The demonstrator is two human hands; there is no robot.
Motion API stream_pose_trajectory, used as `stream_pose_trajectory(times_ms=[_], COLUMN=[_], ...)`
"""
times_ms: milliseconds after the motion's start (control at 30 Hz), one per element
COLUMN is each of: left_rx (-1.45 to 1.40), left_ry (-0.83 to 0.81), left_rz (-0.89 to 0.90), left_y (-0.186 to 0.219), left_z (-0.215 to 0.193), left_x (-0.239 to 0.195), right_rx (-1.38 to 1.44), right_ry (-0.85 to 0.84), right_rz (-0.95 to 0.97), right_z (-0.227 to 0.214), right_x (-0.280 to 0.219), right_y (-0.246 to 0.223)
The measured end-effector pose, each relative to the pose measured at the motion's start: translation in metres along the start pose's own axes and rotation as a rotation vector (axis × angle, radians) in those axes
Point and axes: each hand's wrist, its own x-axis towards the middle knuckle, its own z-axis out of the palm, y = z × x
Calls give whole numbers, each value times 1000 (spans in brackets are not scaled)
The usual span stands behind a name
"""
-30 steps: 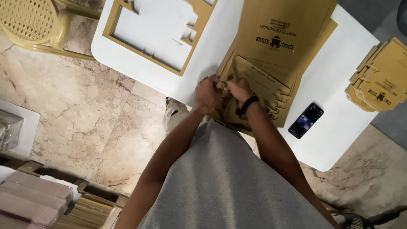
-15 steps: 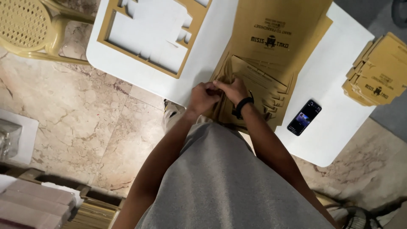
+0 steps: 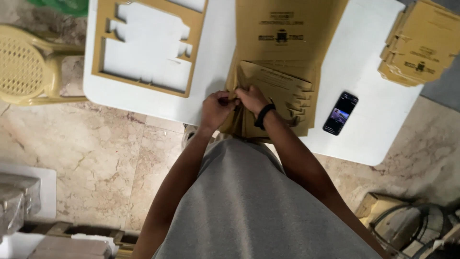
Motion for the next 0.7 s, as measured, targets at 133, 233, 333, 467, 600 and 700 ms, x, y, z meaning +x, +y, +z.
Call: stream_pose_trajectory(times_ms=[133, 233, 333, 467, 600, 700], left_rx=[99, 200, 186, 203, 254, 193], left_ry=[-14, 30, 45, 142, 175, 192], left_rz=[121, 167, 210, 161, 79, 80], left_y=[12, 1, -2, -15, -30, -13], left_z=[-1, 4, 7, 15, 19, 20], left_x=[-2, 4, 3, 11, 18, 10], right_rx=[70, 4, -30, 1, 46, 61], right_ry=[76, 71, 53, 52, 21, -11], right_rz=[-76, -108, -107, -61, -54, -87], right_z=[0, -2, 6, 3, 7, 12], right_x=[15, 11, 36, 24, 57, 61], right_y=[10, 12, 31, 20, 42, 49])
